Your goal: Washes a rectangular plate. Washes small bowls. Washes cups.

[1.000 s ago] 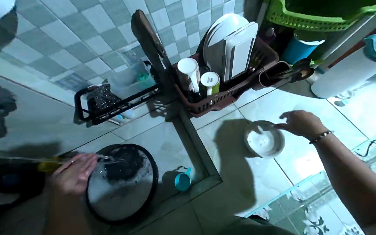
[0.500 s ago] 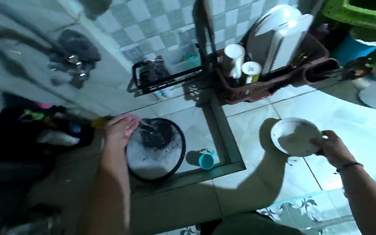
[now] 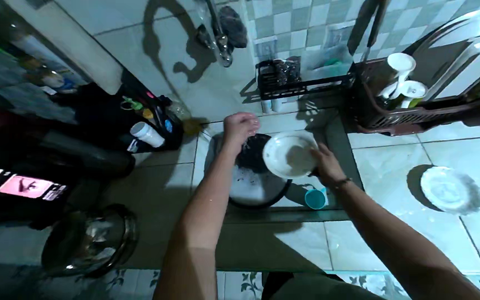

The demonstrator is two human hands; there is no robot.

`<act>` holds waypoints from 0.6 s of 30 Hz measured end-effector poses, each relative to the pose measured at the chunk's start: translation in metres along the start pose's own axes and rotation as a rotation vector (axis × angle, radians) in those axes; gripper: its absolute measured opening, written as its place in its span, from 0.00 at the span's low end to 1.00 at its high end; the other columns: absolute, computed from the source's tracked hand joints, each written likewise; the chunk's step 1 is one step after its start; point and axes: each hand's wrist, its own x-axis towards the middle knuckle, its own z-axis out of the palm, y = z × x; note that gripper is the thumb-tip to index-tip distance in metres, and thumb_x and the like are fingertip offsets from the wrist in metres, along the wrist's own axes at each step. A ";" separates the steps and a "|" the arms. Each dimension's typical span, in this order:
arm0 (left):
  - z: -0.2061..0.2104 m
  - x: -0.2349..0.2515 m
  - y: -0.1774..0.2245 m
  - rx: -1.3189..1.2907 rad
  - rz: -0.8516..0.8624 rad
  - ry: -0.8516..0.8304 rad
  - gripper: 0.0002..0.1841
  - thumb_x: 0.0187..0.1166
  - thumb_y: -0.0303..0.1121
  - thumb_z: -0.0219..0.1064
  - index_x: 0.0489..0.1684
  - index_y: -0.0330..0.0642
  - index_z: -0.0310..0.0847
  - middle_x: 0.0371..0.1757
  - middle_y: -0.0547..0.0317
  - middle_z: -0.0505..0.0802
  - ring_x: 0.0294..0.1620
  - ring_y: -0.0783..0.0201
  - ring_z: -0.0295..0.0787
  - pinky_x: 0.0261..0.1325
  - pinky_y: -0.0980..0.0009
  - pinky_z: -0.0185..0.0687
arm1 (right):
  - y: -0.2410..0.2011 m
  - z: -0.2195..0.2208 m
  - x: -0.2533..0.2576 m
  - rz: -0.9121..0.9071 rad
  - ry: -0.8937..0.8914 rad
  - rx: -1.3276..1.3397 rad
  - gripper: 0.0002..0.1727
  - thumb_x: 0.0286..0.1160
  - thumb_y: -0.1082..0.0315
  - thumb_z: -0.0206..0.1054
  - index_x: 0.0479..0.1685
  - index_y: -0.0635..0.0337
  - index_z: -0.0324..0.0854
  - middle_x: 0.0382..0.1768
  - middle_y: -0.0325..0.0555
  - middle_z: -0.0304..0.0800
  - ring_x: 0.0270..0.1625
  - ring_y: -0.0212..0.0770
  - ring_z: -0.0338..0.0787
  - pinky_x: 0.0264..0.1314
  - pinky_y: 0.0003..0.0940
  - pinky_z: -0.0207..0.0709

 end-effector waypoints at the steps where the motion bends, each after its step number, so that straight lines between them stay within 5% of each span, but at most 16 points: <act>1: -0.001 -0.001 -0.002 0.195 0.087 -0.060 0.14 0.88 0.24 0.58 0.65 0.26 0.81 0.61 0.39 0.92 0.61 0.53 0.92 0.68 0.57 0.86 | 0.001 0.028 0.008 -0.002 -0.022 0.021 0.25 0.94 0.50 0.50 0.84 0.43 0.64 0.52 0.52 0.87 0.37 0.46 0.88 0.32 0.43 0.85; 3: -0.004 -0.008 -0.009 0.697 0.245 -0.163 0.19 0.89 0.30 0.58 0.73 0.34 0.81 0.74 0.43 0.87 0.78 0.51 0.81 0.85 0.50 0.69 | -0.003 0.073 0.017 0.004 -0.040 0.060 0.27 0.93 0.42 0.46 0.84 0.40 0.64 0.56 0.54 0.86 0.42 0.50 0.89 0.35 0.48 0.85; 6: -0.005 -0.010 -0.042 1.207 0.264 -0.187 0.36 0.92 0.49 0.52 0.95 0.40 0.50 0.97 0.46 0.50 0.98 0.43 0.35 0.90 0.29 0.24 | -0.002 0.116 0.025 -0.056 -0.050 0.086 0.32 0.90 0.35 0.41 0.82 0.41 0.66 0.60 0.52 0.86 0.48 0.50 0.90 0.39 0.50 0.86; 8: -0.006 -0.010 -0.058 1.166 0.254 -0.176 0.37 0.92 0.50 0.45 0.97 0.41 0.42 0.98 0.51 0.41 0.98 0.45 0.25 0.91 0.32 0.20 | -0.002 0.137 0.032 -0.112 -0.032 0.076 0.32 0.91 0.36 0.40 0.79 0.46 0.70 0.61 0.51 0.86 0.54 0.48 0.89 0.49 0.52 0.86; 10: -0.007 -0.020 -0.057 0.912 0.263 -0.314 0.31 0.93 0.40 0.46 0.95 0.39 0.50 0.97 0.49 0.48 0.98 0.48 0.33 0.95 0.42 0.30 | -0.006 0.152 0.046 -0.189 0.010 0.072 0.30 0.96 0.45 0.39 0.74 0.57 0.74 0.56 0.53 0.88 0.53 0.43 0.89 0.54 0.46 0.85; 13: -0.026 -0.049 -0.039 0.812 0.318 -0.520 0.23 0.94 0.33 0.48 0.82 0.34 0.72 0.84 0.41 0.76 0.87 0.46 0.69 0.88 0.46 0.61 | -0.008 0.150 0.060 -0.253 0.087 0.068 0.31 0.96 0.48 0.38 0.75 0.63 0.73 0.62 0.56 0.85 0.60 0.43 0.87 0.63 0.45 0.82; 15: -0.048 -0.048 -0.049 0.936 0.494 -0.542 0.21 0.91 0.31 0.50 0.77 0.39 0.79 0.81 0.48 0.82 0.84 0.51 0.74 0.89 0.48 0.59 | -0.011 0.141 0.059 -0.216 0.135 0.092 0.31 0.95 0.45 0.39 0.78 0.58 0.71 0.63 0.55 0.84 0.59 0.45 0.87 0.58 0.47 0.84; 18: -0.072 -0.020 -0.064 1.258 0.473 -0.439 0.25 0.94 0.42 0.46 0.84 0.43 0.73 0.88 0.54 0.74 0.93 0.52 0.57 0.95 0.39 0.29 | -0.006 0.136 0.045 -0.137 0.134 0.060 0.33 0.90 0.34 0.40 0.77 0.45 0.72 0.58 0.49 0.87 0.49 0.45 0.89 0.43 0.46 0.84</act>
